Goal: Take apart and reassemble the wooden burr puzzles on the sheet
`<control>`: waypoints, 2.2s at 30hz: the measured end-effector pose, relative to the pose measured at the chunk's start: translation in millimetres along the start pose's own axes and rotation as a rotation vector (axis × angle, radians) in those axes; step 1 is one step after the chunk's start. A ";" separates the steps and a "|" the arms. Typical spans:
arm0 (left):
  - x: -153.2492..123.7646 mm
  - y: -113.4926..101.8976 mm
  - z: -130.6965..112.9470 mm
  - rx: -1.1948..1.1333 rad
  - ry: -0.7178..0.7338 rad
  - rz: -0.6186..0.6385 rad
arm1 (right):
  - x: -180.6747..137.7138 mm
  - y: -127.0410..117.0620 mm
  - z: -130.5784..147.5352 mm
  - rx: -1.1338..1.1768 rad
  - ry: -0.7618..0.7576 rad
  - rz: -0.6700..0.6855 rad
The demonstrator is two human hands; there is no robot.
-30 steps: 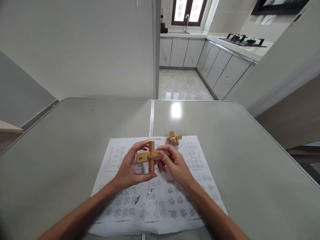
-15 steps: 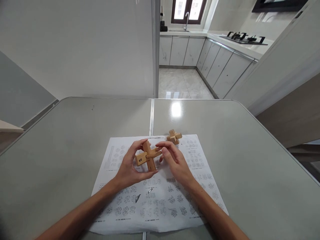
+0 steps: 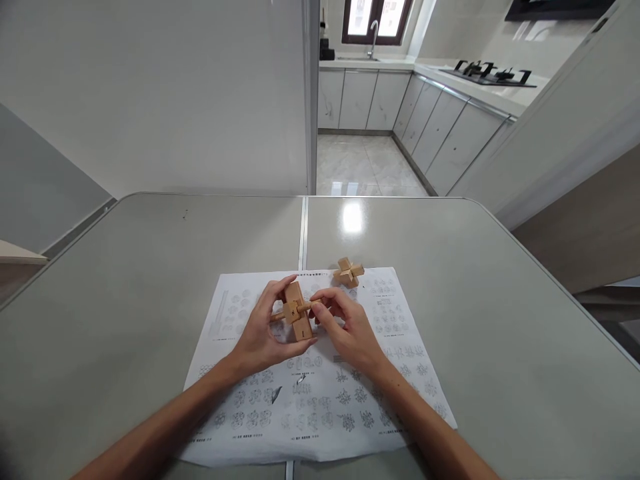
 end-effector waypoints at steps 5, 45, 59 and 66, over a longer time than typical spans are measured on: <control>1.0 -2.9 -2.1 -0.012 0.002 -0.014 | 0.8 -0.8 4.9 0.039 -0.020 -0.014; 5.6 -10.3 12.3 -0.200 -0.162 0.061 | -4.0 2.0 7.9 -0.176 -0.107 -0.025; 4.5 -10.2 15.9 -0.226 -0.200 0.101 | -0.6 13.4 -11.4 -0.206 0.003 0.106; 4.4 -2.4 26.4 -0.413 -0.160 0.164 | -1.0 17.6 -13.9 -0.048 0.064 0.088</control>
Point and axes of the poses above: each hand's wrist, its own x-axis towards the middle knuckle, its own y-axis out of the palm, z = x × y, the point moved 9 cm from there along x, towards the middle knuckle, and after that the axes turned 11 degrees about z, right-handed, at the moved point
